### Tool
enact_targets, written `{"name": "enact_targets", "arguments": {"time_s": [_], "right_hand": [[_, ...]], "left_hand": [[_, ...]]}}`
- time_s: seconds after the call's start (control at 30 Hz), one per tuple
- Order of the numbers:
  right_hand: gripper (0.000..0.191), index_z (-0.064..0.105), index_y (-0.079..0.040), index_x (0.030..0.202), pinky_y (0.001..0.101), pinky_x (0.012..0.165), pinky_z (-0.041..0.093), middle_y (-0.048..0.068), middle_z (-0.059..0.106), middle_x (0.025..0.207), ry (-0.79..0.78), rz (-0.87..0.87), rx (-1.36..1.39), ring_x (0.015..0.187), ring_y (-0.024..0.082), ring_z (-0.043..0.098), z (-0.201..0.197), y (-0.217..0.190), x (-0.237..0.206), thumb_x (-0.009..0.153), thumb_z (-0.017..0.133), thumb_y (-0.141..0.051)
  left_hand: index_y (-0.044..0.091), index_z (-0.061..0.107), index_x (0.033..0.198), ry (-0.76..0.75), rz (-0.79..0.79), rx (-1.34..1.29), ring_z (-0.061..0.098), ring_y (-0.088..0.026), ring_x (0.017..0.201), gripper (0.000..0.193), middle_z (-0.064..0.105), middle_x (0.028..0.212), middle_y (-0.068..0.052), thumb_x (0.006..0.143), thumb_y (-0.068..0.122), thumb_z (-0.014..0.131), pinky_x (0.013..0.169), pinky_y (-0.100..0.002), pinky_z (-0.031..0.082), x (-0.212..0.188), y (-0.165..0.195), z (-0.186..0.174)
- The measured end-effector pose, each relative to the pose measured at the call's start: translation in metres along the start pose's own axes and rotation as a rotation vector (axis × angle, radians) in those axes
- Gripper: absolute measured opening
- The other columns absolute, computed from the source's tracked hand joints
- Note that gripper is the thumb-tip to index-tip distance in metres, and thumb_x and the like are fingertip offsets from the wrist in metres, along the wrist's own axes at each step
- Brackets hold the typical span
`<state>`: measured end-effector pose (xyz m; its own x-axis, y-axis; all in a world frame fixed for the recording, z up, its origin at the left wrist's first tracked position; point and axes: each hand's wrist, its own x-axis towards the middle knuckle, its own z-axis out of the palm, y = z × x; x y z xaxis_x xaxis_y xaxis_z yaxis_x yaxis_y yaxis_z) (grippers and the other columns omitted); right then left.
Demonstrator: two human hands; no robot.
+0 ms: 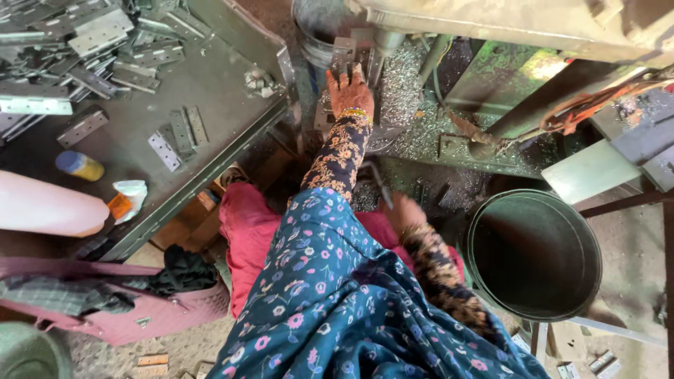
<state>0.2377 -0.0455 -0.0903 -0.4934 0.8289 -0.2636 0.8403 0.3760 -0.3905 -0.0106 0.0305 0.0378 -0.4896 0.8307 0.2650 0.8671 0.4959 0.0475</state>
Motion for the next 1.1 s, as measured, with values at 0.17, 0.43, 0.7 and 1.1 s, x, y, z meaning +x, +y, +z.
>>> {"name": "enact_targets", "arguments": {"time_s": [0.17, 0.43, 0.7, 1.1], "right_hand": [[0.041, 0.057, -0.007, 0.113, 0.0573, 0.079, 0.055, 0.025, 0.072, 0.096, 0.026, 0.015, 0.075, 0.093, 0.047, 0.069, 0.015, -0.013, -0.023, 0.095, 0.063, -0.044], [0.038, 0.060, -0.011, 0.119, 0.0487, 0.072, 0.055, 0.017, 0.064, 0.110, 0.644, -0.247, 0.065, 0.093, 0.039, 0.067, -0.107, -0.081, -0.046, 0.091, 0.075, -0.031], [0.017, 0.065, -0.015, 0.105, 0.0476, 0.074, 0.055, 0.009, 0.066, 0.108, 0.738, -0.274, 0.210, 0.095, 0.035, 0.068, -0.133, -0.108, -0.058, 0.097, 0.072, -0.028], [0.019, 0.066, -0.013, 0.098, 0.0512, 0.072, 0.053, 0.011, 0.073, 0.098, 0.629, -0.209, 0.188, 0.088, 0.037, 0.070, -0.121, -0.097, -0.042, 0.097, 0.066, -0.032]], "left_hand": [[0.008, 0.063, 0.127, 0.039, -0.006, -0.012, 0.045, -0.029, 0.136, 0.036, 0.050, 0.152, -0.005, 0.098, 0.020, 0.044, 0.122, -0.060, 0.007, 0.008, -0.009, 0.005], [0.005, 0.064, 0.118, 0.131, 0.189, -0.086, 0.049, -0.031, 0.133, 0.034, 0.057, 0.142, -0.009, 0.097, 0.030, 0.055, 0.123, -0.061, 0.010, -0.056, -0.022, 0.008], [0.002, 0.056, 0.136, 0.194, 0.405, -0.394, 0.063, -0.036, 0.109, 0.041, 0.061, 0.134, -0.015, 0.095, 0.004, 0.054, 0.095, -0.048, 0.051, -0.098, -0.062, -0.010], [0.005, 0.080, 0.091, 0.148, 0.002, -0.279, 0.053, -0.030, 0.120, 0.024, 0.049, 0.149, -0.015, 0.089, 0.023, 0.064, 0.094, -0.045, 0.044, -0.070, -0.009, 0.012]]}}
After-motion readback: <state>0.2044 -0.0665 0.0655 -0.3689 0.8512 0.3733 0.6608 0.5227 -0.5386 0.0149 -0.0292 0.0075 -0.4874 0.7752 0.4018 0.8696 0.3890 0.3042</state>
